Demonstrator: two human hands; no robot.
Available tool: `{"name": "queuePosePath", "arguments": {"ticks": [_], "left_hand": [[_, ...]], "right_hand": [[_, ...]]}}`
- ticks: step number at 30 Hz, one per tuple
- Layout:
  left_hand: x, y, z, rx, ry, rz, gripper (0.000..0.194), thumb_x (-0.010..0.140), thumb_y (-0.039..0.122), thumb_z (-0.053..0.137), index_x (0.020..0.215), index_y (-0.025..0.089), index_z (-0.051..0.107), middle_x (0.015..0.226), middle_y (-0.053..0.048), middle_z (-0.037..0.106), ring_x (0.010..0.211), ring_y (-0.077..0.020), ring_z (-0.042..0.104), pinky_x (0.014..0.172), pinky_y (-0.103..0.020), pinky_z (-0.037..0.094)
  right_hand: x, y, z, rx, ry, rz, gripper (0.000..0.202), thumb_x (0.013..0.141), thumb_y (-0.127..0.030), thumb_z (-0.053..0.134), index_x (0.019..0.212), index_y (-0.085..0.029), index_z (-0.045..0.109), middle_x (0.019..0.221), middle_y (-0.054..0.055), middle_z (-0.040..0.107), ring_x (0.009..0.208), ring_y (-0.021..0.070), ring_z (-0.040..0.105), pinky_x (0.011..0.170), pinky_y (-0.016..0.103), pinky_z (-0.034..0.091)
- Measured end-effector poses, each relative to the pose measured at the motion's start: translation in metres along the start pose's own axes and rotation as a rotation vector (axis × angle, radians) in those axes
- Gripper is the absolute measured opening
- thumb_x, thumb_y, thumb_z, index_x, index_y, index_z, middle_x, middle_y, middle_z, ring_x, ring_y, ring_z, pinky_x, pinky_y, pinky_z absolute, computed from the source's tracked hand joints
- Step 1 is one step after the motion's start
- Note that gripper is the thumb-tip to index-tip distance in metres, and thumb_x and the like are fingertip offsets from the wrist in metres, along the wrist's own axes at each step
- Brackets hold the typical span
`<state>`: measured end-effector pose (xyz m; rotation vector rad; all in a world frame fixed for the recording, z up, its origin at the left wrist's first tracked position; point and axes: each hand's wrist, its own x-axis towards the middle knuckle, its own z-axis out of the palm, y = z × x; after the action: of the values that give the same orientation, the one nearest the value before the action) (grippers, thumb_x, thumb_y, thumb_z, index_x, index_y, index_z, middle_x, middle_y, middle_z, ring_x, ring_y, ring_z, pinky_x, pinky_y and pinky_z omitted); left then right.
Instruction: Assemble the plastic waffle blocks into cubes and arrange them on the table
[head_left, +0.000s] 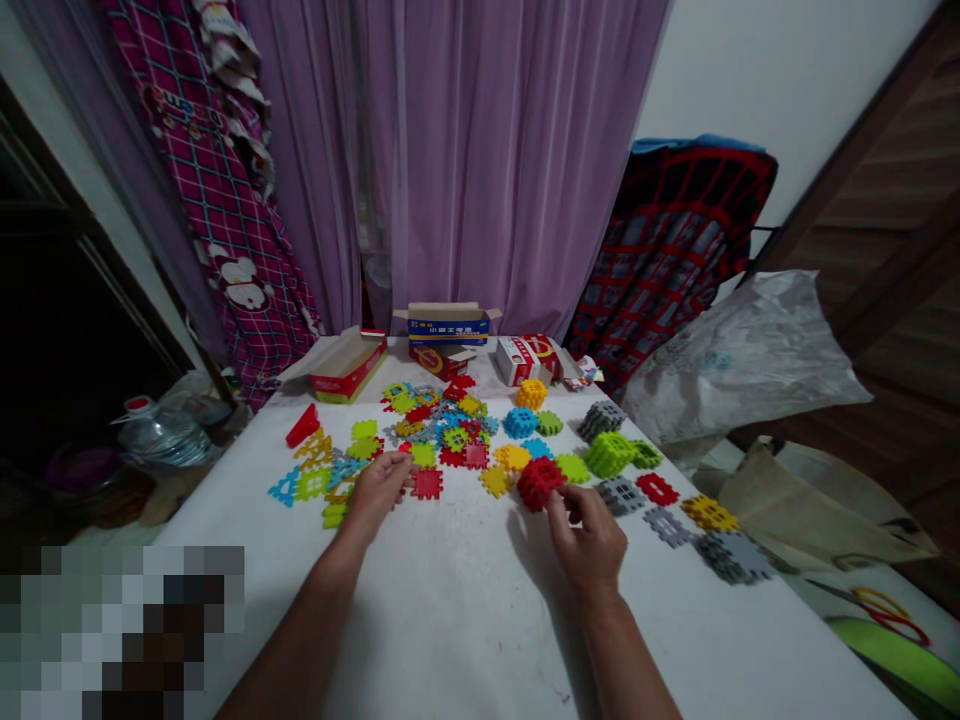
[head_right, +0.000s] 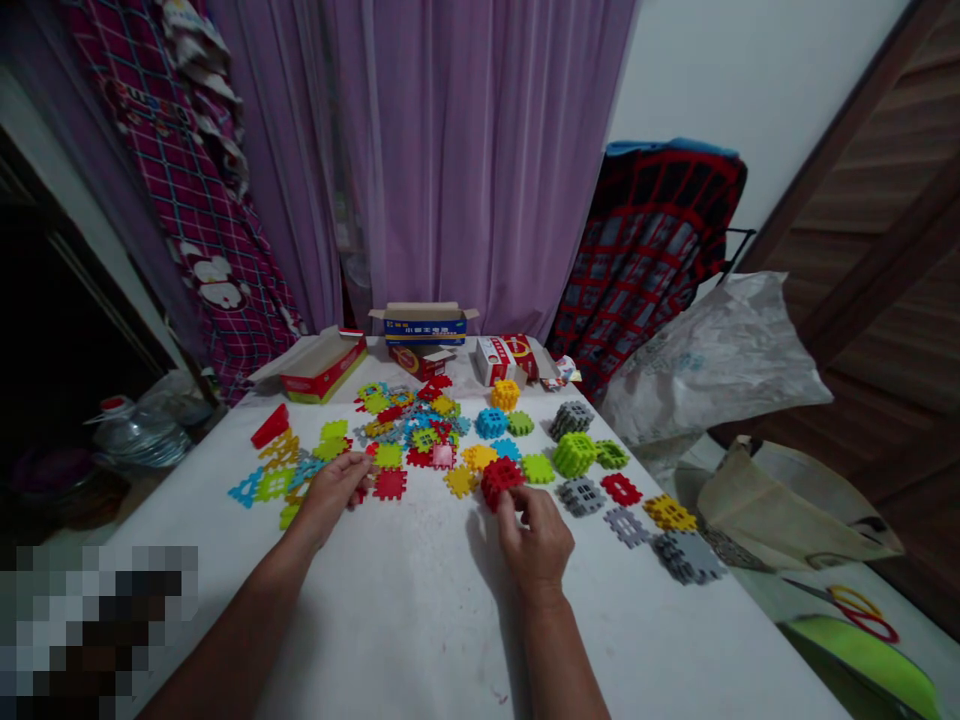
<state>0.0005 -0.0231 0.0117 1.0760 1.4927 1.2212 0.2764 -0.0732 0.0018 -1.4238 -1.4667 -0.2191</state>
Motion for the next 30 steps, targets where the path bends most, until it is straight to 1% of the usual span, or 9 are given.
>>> {"name": "queuePosePath", "arguments": {"ticks": [4,7,10,13,16,19,23,26,30], "left_hand": [[0.008,-0.002,-0.018,0.294,0.165,0.213,0.017,0.069,0.036,0.066,0.081,0.024,0.070,0.080,-0.002,0.072,0.077,-0.0196,0.065,0.070,-0.028,0.049],[0.002,-0.002,-0.019,0.523,0.046,0.374,0.012,0.072,0.032,0.067,0.079,0.026,0.074,0.089,-0.004,0.074,0.091,-0.0238,0.063,0.091,-0.035,0.045],[-0.008,-0.003,-0.010,0.743,-0.073,0.450,0.019,0.071,0.033,0.071,0.089,0.027,0.076,0.102,-0.006,0.072,0.103,-0.0271,0.059,0.099,-0.038,0.038],[-0.015,-0.007,-0.002,0.920,-0.087,0.499,0.032,0.072,0.033,0.074,0.102,0.026,0.074,0.112,-0.010,0.069,0.110,-0.0305,0.055,0.099,-0.041,0.036],[-0.016,-0.009,0.000,0.995,-0.089,0.532,0.029,0.077,0.033,0.071,0.105,0.026,0.073,0.113,-0.010,0.069,0.110,-0.0305,0.054,0.098,-0.042,0.034],[-0.014,-0.007,-0.002,0.968,-0.074,0.549,0.021,0.082,0.034,0.066,0.100,0.028,0.074,0.110,-0.009,0.070,0.108,-0.0289,0.055,0.099,-0.042,0.033],[-0.012,-0.001,-0.003,0.848,0.038,0.558,0.020,0.088,0.031,0.057,0.093,0.025,0.075,0.108,-0.009,0.069,0.104,-0.0267,0.057,0.096,-0.039,0.038],[-0.011,-0.001,0.004,0.665,0.046,0.452,0.022,0.089,0.032,0.055,0.097,0.025,0.073,0.099,-0.007,0.072,0.093,-0.0233,0.063,0.084,-0.033,0.045],[-0.012,-0.007,0.021,0.552,-0.059,0.225,0.019,0.085,0.031,0.059,0.095,0.023,0.072,0.086,-0.004,0.075,0.081,-0.0203,0.068,0.069,-0.027,0.045]], "right_hand": [[-0.018,-0.030,0.021,0.133,-0.282,-0.139,0.022,0.088,-0.028,0.048,0.076,-0.020,0.063,0.066,0.001,0.063,0.056,0.0114,0.056,0.056,0.022,0.040],[-0.031,-0.049,0.043,0.122,-0.512,-0.143,0.019,0.085,-0.025,0.049,0.075,-0.022,0.065,0.068,0.001,0.066,0.061,0.0128,0.060,0.059,0.023,0.040],[-0.036,-0.058,0.059,0.073,-0.619,-0.098,0.017,0.083,-0.022,0.052,0.075,-0.023,0.066,0.072,0.001,0.069,0.064,0.0140,0.062,0.060,0.023,0.039],[-0.033,-0.058,0.068,0.045,-0.647,-0.073,0.016,0.083,-0.022,0.054,0.076,-0.024,0.068,0.074,0.001,0.071,0.066,0.0155,0.063,0.060,0.024,0.038],[-0.030,-0.057,0.071,0.049,-0.661,-0.044,0.015,0.083,-0.022,0.055,0.076,-0.025,0.068,0.074,0.001,0.071,0.067,0.0163,0.064,0.060,0.024,0.038],[-0.029,-0.057,0.071,0.090,-0.655,-0.019,0.016,0.082,-0.022,0.054,0.075,-0.024,0.068,0.073,0.001,0.071,0.066,0.0158,0.063,0.061,0.023,0.039],[-0.031,-0.054,0.072,0.198,-0.640,0.028,0.019,0.083,-0.026,0.051,0.072,-0.023,0.067,0.070,0.000,0.069,0.064,0.0149,0.061,0.062,0.023,0.040],[-0.031,-0.048,0.074,0.342,-0.551,0.156,0.023,0.082,-0.032,0.050,0.069,-0.021,0.065,0.061,-0.001,0.063,0.057,0.0137,0.057,0.057,0.023,0.040],[-0.029,-0.042,0.076,0.496,-0.413,0.337,0.027,0.079,-0.039,0.052,0.064,-0.020,0.061,0.052,-0.003,0.053,0.050,0.0124,0.049,0.051,0.022,0.038]]}}
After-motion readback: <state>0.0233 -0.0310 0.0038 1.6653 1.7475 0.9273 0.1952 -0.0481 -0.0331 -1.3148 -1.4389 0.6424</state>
